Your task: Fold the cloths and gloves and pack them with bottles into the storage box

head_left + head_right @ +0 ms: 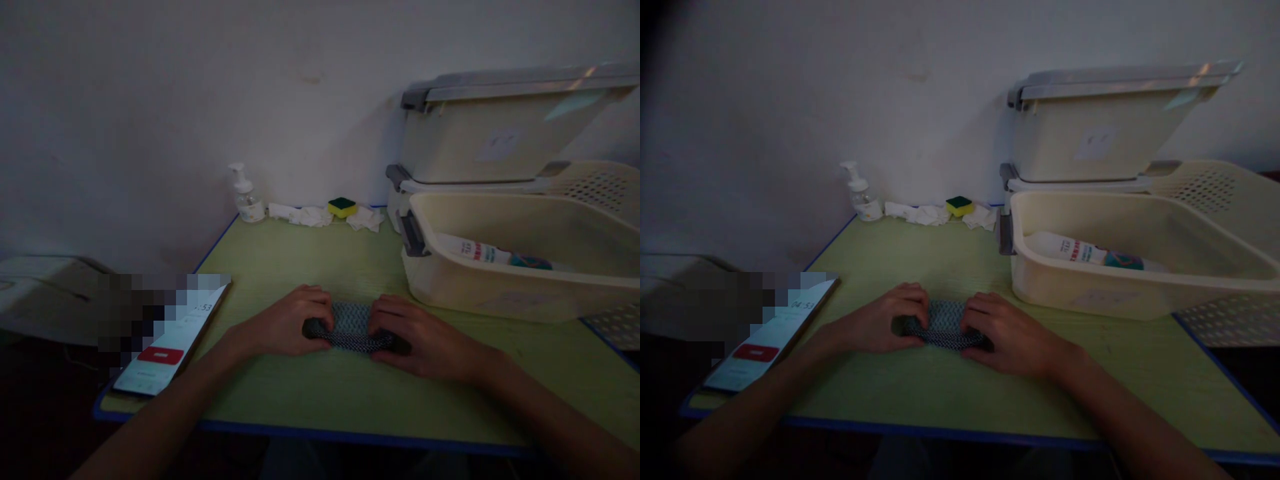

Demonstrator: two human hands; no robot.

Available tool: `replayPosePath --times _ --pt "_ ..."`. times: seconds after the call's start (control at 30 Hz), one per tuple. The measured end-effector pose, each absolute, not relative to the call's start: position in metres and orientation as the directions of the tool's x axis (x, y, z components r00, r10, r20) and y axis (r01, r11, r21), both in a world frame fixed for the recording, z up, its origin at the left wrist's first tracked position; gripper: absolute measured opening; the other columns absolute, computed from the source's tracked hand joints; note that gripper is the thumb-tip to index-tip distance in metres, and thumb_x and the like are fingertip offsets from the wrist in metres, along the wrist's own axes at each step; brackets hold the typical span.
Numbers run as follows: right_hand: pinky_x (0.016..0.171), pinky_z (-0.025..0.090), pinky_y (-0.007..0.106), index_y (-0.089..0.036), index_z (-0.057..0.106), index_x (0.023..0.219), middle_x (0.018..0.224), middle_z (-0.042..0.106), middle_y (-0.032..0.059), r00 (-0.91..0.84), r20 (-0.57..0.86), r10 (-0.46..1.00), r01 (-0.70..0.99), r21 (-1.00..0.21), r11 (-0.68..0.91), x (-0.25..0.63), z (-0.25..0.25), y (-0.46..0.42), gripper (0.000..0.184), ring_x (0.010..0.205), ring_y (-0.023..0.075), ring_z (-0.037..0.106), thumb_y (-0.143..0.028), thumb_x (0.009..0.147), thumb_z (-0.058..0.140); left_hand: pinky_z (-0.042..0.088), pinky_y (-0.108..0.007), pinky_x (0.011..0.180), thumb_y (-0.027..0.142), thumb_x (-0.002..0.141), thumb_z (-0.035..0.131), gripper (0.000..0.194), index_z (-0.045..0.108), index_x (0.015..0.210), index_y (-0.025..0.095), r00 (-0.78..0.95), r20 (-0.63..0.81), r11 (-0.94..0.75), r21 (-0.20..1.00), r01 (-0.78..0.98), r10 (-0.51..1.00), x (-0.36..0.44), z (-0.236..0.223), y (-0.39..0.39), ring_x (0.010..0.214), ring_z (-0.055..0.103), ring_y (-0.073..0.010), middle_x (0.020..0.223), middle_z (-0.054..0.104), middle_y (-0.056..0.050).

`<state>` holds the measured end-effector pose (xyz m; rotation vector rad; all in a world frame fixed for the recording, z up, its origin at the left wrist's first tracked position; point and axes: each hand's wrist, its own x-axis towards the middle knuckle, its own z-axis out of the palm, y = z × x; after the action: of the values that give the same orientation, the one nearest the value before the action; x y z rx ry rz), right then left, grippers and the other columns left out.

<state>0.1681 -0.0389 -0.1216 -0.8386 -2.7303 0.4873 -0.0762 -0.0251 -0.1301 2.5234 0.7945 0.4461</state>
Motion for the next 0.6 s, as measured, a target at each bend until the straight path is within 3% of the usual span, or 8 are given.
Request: replayPosePath --times 0.3,0.5,0.6 --pt "0.074 0.04 0.03 -0.017 0.056 0.076 0.081 0.059 0.0021 -0.745 0.077 0.663 0.563 -0.461 0.686 0.1585 -0.1194 -0.0454 0.013 0.082 0.0171 0.054 -0.008 0.071 0.064 0.04 -0.026 0.072 0.009 0.066 0.065 0.01 0.058 0.069 0.017 0.786 0.13 -0.706 0.545 0.452 0.604 -0.0725 -0.1292 -0.0254 0.074 0.054 -0.0143 0.071 0.058 0.001" --pt "0.074 0.04 0.029 -0.017 0.057 0.078 0.081 0.059 0.0028 -0.811 0.119 0.573 0.475 -0.437 0.764 0.1591 -0.118 -0.0458 0.009 0.082 0.0165 0.053 -0.008 0.079 0.057 0.039 -0.025 0.07 0.007 0.068 0.06 0.01 0.057 0.065 0.016 0.803 0.119 -0.713 0.548 0.437 0.584 -0.0717 -0.1272 -0.0267 0.07 0.053 -0.0127 0.067 0.056 0.001" --pt "0.066 0.04 0.026 -0.017 0.057 0.073 0.078 0.056 0.0031 -0.848 0.106 0.52 0.438 -0.413 0.798 0.1598 -0.1171 -0.0452 0.017 0.075 0.0144 0.051 -0.008 0.084 0.048 0.039 -0.024 0.07 0.007 0.069 0.058 0.01 0.056 0.064 0.016 0.811 0.096 -0.715 0.54 0.445 0.578 -0.0706 -0.125 -0.0274 0.069 0.052 -0.0126 0.067 0.055 0.001"
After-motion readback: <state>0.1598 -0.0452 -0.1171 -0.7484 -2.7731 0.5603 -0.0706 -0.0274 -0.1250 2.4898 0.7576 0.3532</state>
